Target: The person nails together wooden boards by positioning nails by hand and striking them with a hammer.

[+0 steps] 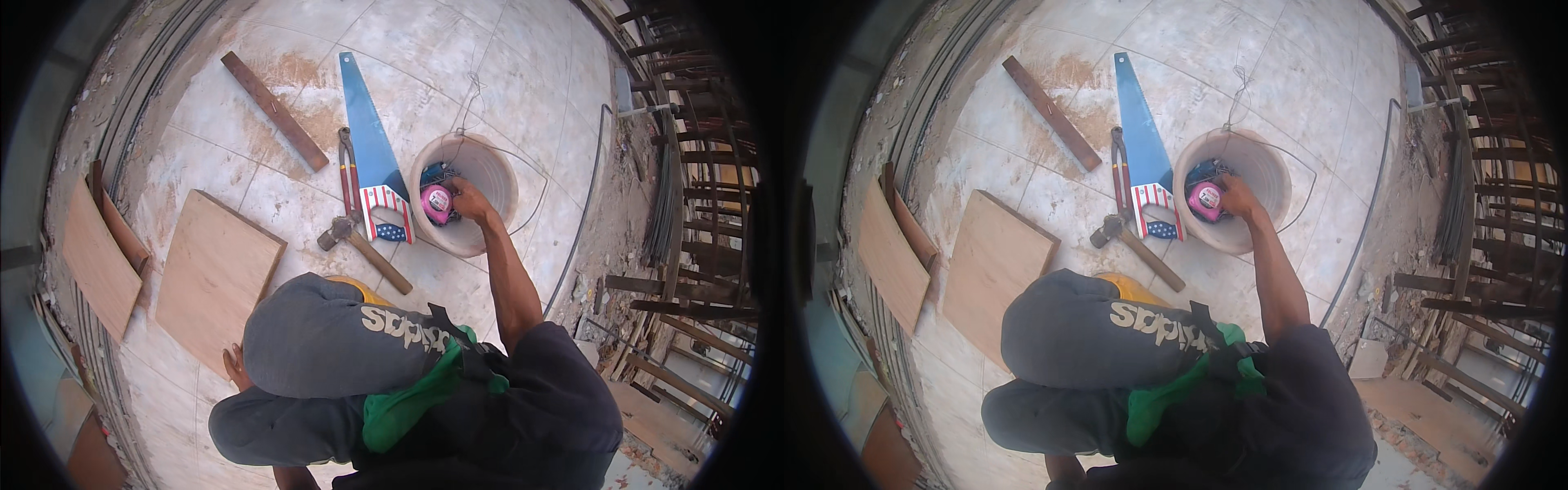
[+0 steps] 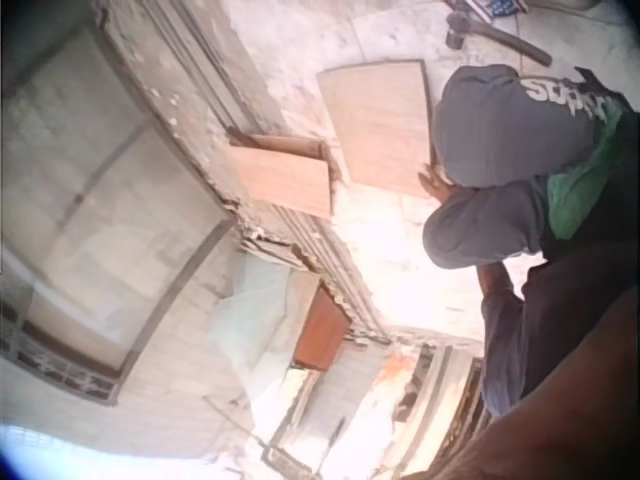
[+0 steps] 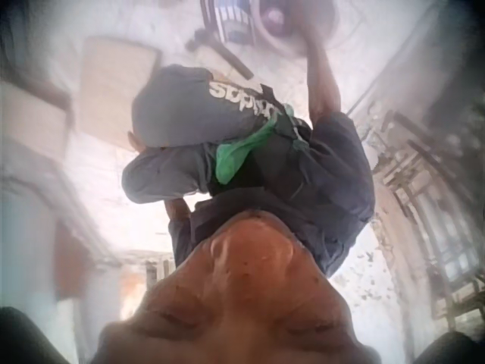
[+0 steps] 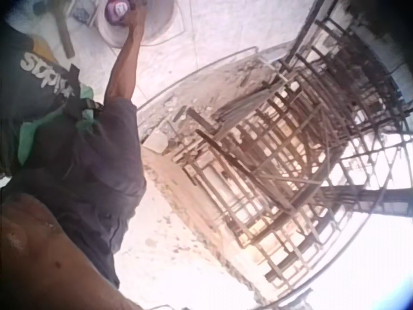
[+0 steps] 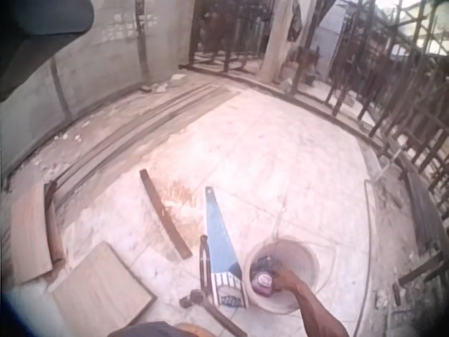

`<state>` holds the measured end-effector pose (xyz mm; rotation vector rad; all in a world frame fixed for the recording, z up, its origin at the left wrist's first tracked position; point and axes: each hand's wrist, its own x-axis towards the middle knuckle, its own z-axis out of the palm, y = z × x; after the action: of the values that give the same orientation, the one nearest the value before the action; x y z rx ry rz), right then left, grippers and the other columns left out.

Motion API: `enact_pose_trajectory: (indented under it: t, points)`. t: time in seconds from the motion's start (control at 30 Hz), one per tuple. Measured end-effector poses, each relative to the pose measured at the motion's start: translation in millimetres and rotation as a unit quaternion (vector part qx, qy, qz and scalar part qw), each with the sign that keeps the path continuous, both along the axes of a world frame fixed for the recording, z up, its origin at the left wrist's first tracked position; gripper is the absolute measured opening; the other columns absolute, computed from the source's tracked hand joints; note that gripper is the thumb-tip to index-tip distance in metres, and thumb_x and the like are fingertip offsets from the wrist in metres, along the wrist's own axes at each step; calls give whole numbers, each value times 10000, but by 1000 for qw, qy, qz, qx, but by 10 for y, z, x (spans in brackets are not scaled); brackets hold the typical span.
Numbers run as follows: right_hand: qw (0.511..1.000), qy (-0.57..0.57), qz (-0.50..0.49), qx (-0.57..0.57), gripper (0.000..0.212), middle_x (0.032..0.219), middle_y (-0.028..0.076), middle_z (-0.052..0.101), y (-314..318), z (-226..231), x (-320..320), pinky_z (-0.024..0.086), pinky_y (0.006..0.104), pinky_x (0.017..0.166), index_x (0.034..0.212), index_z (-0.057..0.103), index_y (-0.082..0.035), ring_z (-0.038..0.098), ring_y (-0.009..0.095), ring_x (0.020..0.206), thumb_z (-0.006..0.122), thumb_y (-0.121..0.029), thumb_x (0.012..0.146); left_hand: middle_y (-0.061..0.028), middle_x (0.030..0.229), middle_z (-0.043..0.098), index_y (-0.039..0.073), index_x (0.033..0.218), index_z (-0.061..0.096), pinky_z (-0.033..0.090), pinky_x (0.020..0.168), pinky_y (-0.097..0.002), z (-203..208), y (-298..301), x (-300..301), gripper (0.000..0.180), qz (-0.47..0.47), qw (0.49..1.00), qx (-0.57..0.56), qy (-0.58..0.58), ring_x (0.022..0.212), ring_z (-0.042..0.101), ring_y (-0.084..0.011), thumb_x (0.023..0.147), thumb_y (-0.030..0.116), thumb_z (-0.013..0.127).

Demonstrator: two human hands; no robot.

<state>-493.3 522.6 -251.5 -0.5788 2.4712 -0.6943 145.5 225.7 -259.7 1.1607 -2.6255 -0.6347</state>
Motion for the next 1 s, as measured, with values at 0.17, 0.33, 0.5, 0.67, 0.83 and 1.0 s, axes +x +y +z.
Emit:
enact_pose_trajectory:
  t: [0.17, 0.33, 0.5, 0.67, 0.83, 1.0]
  points:
    - [989, -68, -36, 127, 327, 964, 241, 720, 422, 416, -210, 539, 446, 876, 1029, 706, 29, 689, 425, 946, 543, -19, 749, -292, 1501, 313, 97, 1535, 338, 423, 1069, -427, 66, 36, -170, 623, 43, 998, 55, -12, 1342, 433, -374, 987, 231, 602]
    - [974, 122, -9, 190, 390, 1016, 279, 694, 292, -116, -413, 535, 430, 881, 1072, 710, 23, 685, 406, 987, 557, -23, 717, -290, 1501, 314, 97, 1534, 338, 424, 1068, -426, 64, 32, -224, 620, 65, 993, 94, -12, 1341, 434, -373, 988, 233, 601]
    - [993, 45, -62, 84, 430, 1041, 274, 697, 179, -162, -182, 531, 406, 899, 1111, 714, -4, 692, 375, 999, 543, -24, 716, -287, 1500, 315, 97, 1533, 338, 426, 1068, -425, 156, -83, -108, 618, 99, 989, 111, -18, 1339, 435, -371, 990, 235, 601]
    - [999, -14, -25, 36, 374, 966, 247, 715, 424, -30, -363, 543, 406, 853, 1038, 746, -20, 709, 351, 937, 560, -41, 714, -284, 1500, 316, 97, 1531, 339, 427, 1067, -423, 71, -72, -138, 616, 133, 978, 159, -8, 1338, 436, -370, 991, 237, 600]
    - [970, 177, -59, 157, 261, 851, 244, 710, 375, -22, -563, 551, 430, 793, 896, 771, -41, 703, 384, 877, 592, -48, 706, -281, 1499, 316, 97, 1530, 339, 428, 1066, -422, 83, -114, -143, 614, 199, 952, 232, 6, 1336, 437, -369, 993, 238, 599]
    - [965, 201, -62, 155, 155, 875, 278, 685, 345, -321, -507, 528, 494, 795, 826, 726, -6, 673, 436, 873, 630, -91, 737, -279, 1499, 317, 97, 1529, 339, 429, 1065, -421, 57, -165, -129, 611, 298, 888, 348, 43, 1335, 438, -368, 994, 240, 598]
